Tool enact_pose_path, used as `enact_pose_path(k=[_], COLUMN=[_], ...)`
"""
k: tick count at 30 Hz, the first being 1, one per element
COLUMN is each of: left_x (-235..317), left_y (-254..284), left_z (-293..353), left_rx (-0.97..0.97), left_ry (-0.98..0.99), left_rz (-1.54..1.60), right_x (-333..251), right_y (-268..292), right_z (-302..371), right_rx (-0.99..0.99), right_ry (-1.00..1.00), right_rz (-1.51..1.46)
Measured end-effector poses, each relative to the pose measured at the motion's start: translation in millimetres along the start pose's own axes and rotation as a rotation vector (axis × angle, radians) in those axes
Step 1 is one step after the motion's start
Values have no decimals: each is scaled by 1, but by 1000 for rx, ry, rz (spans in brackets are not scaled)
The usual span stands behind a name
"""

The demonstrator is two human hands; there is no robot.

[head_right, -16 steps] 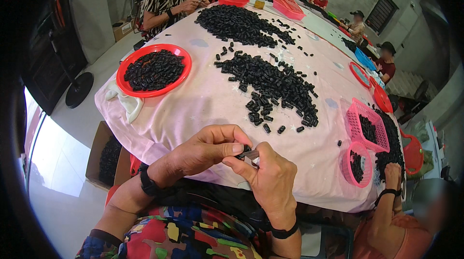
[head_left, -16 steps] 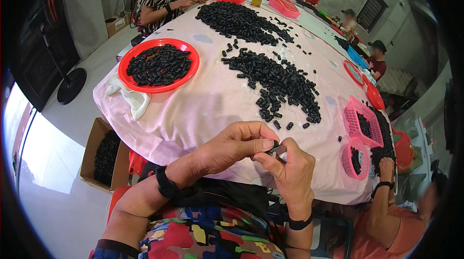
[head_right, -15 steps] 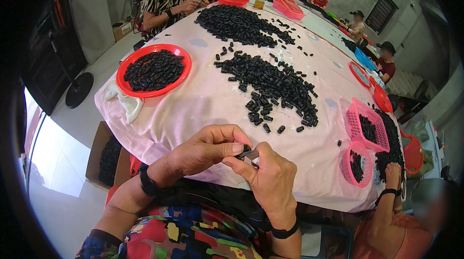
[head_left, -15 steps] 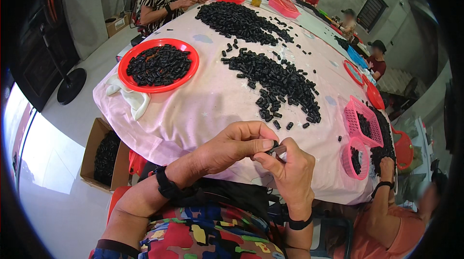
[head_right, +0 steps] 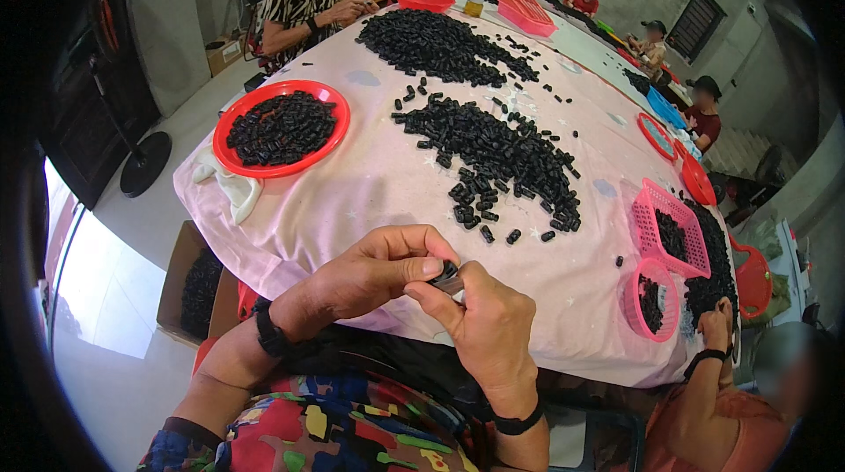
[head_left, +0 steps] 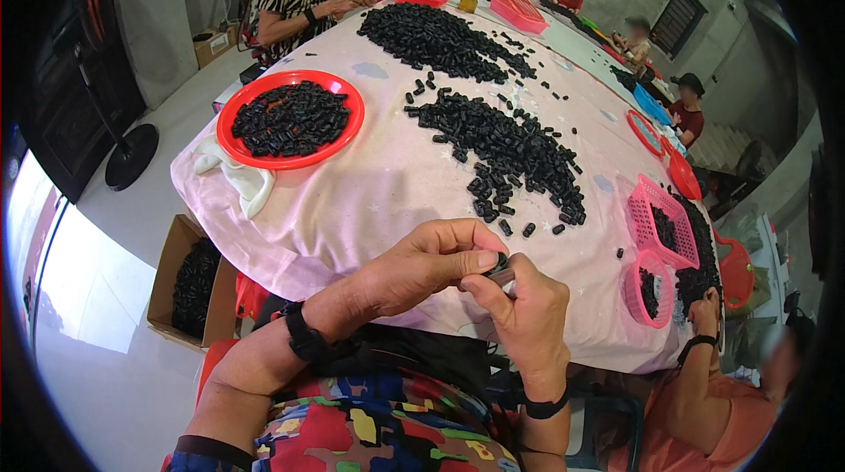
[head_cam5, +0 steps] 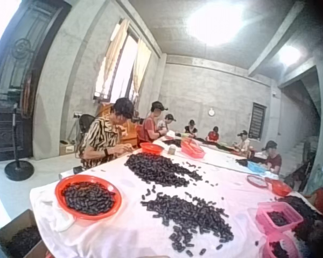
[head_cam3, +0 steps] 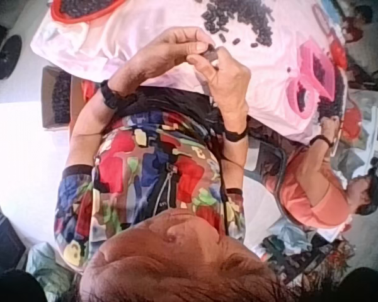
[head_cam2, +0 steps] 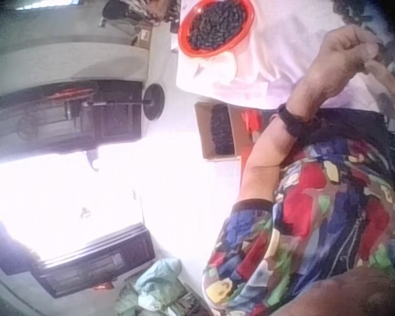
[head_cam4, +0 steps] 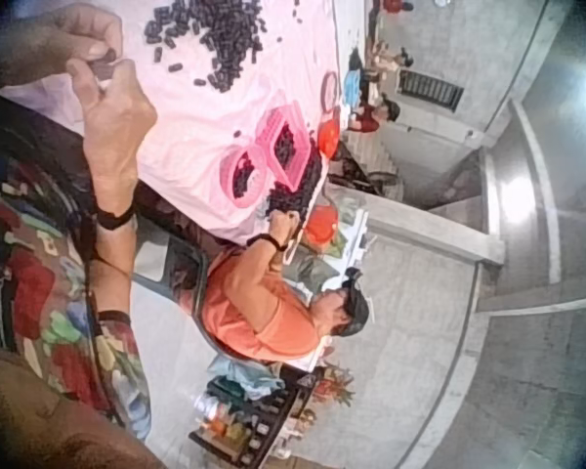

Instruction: Assembling small black plastic shoe components at a production table.

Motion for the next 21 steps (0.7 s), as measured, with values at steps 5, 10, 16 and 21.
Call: enact_pose_path(k=[5,10,16,21], left_x=[4,2,5,11], left_y=[1,-1,-2,-6], left_z=[4,3,3,1], left_rx=[56,31,21,-22], left_ry=[45,96,78,-57], left_rz=[100,151,195,-72], right_x=[-4,-9,-1,3], right_y=[12,16,15,13], right_z=[2,-1,1,3], right_rx=[21,11,100,165], right_ry=[-28,61,-14,-21], right_rz=[-144,-315,-360,-350])
Point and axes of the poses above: each hand's wrist, its own z-axis away from the middle knuckle, its own y-axis out of the back of the hand, x = y × z, the point moved 4 cm from there along -z, towards the middle knuckle, and after that the axes turned 3 degrees about -x, right-handed, at the moved point
